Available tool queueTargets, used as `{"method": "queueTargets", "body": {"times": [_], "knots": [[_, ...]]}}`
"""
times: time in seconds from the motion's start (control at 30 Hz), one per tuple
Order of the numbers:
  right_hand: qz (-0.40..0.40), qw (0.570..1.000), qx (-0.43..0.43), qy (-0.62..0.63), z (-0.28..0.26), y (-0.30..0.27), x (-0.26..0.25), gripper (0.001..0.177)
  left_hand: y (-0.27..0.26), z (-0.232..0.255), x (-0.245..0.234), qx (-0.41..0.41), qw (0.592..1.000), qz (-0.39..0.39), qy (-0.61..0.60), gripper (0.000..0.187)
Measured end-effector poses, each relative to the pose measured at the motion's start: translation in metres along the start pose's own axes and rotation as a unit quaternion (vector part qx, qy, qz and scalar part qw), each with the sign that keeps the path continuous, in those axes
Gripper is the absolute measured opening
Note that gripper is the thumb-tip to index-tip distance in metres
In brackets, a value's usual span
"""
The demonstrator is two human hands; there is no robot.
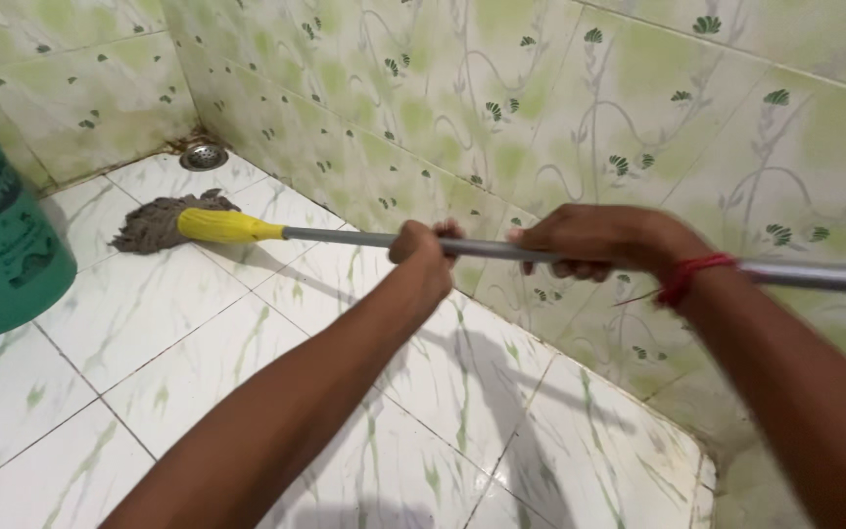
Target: The person uses a mop by hand to clean the tiled floor of a room, repeatedly moving the mop head across the surface and around a green bucket.
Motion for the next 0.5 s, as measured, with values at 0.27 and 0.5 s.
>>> {"method": "queueTargets", "body": {"times": [0.27, 0.5], "knots": [[0.026, 0.998, 0.061, -0.021, 0.035, -0.016, -0.022, 0.056, -0.023, -0.05, 0.017, -0.05, 0.999, 0.004, 0.016, 0.014], [-0.111, 0.948, 0.113, 0.275, 0.068, 0.032, 0.078, 0.035, 0.055, -0.039, -0.063, 0.012, 0.973, 0.131, 0.189, 0.034]]}}
Point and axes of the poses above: each hand's wrist, its own y-axis towards the middle knuckle, its own x-axis out of the palm, z = x × y, the point moved 1 cm from there along y, towards the middle knuckle, and after that the axes turned 8 degrees about y, right-handed, at the moved point
